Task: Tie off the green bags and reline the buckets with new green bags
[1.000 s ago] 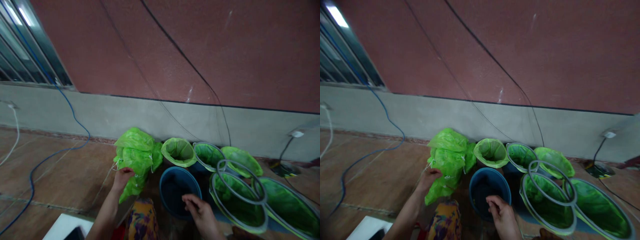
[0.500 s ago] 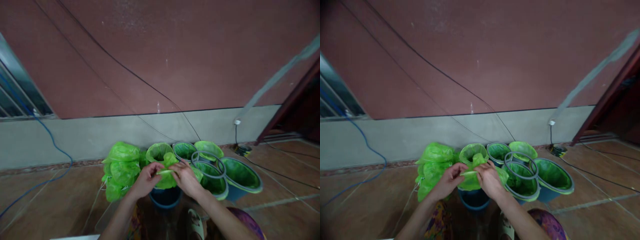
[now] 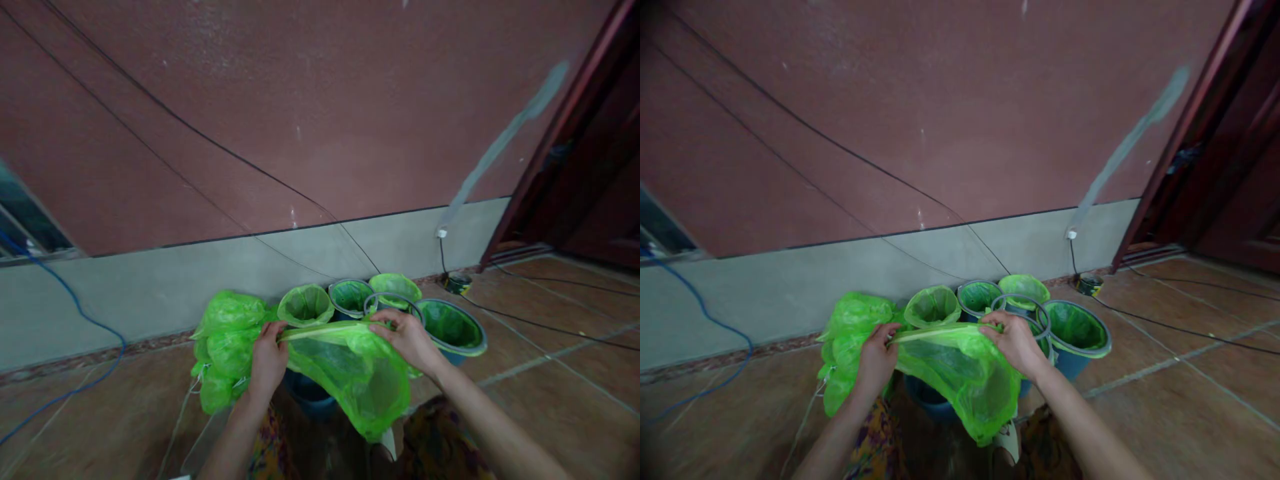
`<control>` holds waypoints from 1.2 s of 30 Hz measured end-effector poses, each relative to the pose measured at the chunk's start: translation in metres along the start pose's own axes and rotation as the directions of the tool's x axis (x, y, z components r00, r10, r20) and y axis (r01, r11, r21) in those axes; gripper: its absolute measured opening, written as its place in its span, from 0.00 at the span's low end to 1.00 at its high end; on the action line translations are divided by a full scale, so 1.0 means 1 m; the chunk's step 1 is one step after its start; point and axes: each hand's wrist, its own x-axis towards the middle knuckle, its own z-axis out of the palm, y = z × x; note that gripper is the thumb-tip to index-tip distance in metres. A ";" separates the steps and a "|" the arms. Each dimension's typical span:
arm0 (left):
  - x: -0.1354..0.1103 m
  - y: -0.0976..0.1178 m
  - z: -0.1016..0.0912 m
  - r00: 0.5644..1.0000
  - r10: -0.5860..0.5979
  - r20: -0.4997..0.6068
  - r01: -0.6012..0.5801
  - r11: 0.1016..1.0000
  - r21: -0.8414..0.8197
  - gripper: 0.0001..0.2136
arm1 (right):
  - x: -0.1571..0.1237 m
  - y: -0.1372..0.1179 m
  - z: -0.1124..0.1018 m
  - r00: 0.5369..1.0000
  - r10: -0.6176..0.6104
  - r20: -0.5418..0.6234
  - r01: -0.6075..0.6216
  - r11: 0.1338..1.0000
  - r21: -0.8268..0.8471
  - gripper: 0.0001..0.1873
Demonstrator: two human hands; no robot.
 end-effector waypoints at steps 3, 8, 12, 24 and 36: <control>0.001 -0.003 -0.010 0.995 -0.053 -0.081 0.056 0.998 0.032 0.15 | -0.005 0.009 -0.016 0.995 0.100 -0.031 -0.092 0.976 0.199 0.17; -0.005 -0.003 -0.014 0.994 -0.095 -0.048 0.090 0.992 -0.094 0.11 | -0.004 0.027 -0.036 0.980 0.180 -0.082 -0.148 0.944 0.295 0.20; -0.014 0.014 -0.006 0.995 -0.014 0.096 0.039 0.963 -0.265 0.09 | 0.001 0.027 -0.054 0.947 0.106 -0.303 -0.158 0.975 -0.153 0.15; -0.013 0.117 0.048 0.975 0.192 0.115 -0.163 0.962 -0.218 0.08 | -0.063 -0.040 0.036 0.901 -0.233 -0.367 -0.001 0.843 -0.538 0.22; -0.006 0.104 0.073 0.941 0.306 0.146 -0.308 0.951 -0.006 0.09 | -0.068 0.020 -0.041 0.934 -0.260 -0.245 0.045 0.766 -0.642 0.16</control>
